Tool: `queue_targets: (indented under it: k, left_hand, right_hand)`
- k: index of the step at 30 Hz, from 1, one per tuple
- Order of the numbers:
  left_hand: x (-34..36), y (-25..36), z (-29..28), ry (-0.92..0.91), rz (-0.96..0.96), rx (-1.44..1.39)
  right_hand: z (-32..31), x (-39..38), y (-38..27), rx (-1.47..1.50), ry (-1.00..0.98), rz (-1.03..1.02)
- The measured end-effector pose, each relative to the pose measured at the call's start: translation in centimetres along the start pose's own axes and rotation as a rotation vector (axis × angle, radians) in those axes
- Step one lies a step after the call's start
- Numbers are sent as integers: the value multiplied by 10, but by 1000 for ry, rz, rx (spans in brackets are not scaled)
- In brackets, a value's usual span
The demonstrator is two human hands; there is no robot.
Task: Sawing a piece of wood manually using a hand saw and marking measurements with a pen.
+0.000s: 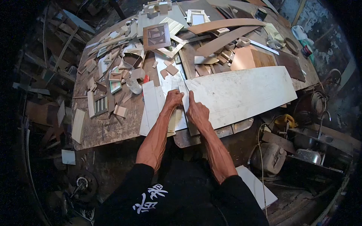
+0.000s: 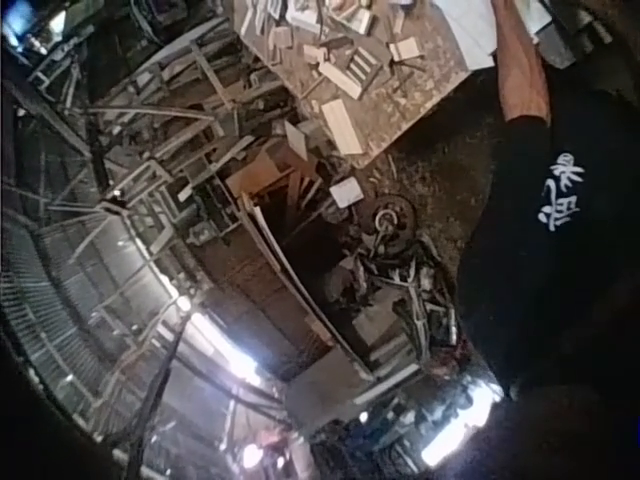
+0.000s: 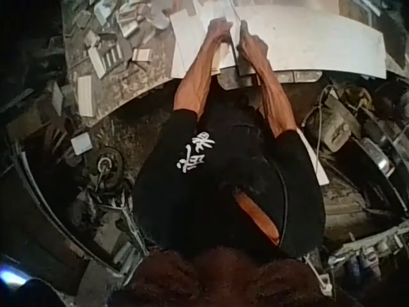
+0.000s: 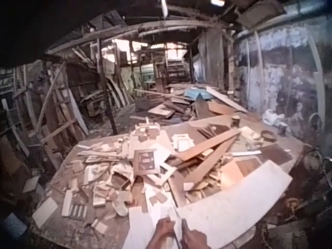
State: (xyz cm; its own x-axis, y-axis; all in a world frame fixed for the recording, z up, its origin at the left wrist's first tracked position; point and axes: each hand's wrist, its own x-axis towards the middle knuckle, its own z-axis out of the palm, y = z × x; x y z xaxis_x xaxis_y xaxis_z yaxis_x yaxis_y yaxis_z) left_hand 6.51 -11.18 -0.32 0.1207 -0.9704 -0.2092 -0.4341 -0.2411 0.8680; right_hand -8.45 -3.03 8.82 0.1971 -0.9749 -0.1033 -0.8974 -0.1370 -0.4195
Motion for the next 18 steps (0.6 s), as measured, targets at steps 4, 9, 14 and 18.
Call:
queue_targets:
  k: [4, 9, 14, 18]
  left_hand:
    - [-4, -4, -10, 33, -45, -35]
    - [-22, 19, -15, -28, -72, -143]
    - [-24, 24, -20, -51, -76, -142]
    - [-23, 0, -26, 208, 225, 212]
  right_hand:
    - [0, -23, -9, 48, -17, -6]
    - [-34, -103, -4, 106, 111, 91]
    - [-31, -105, 8, 160, 60, 126]
    - [-27, -99, 4, 203, 23, 83]
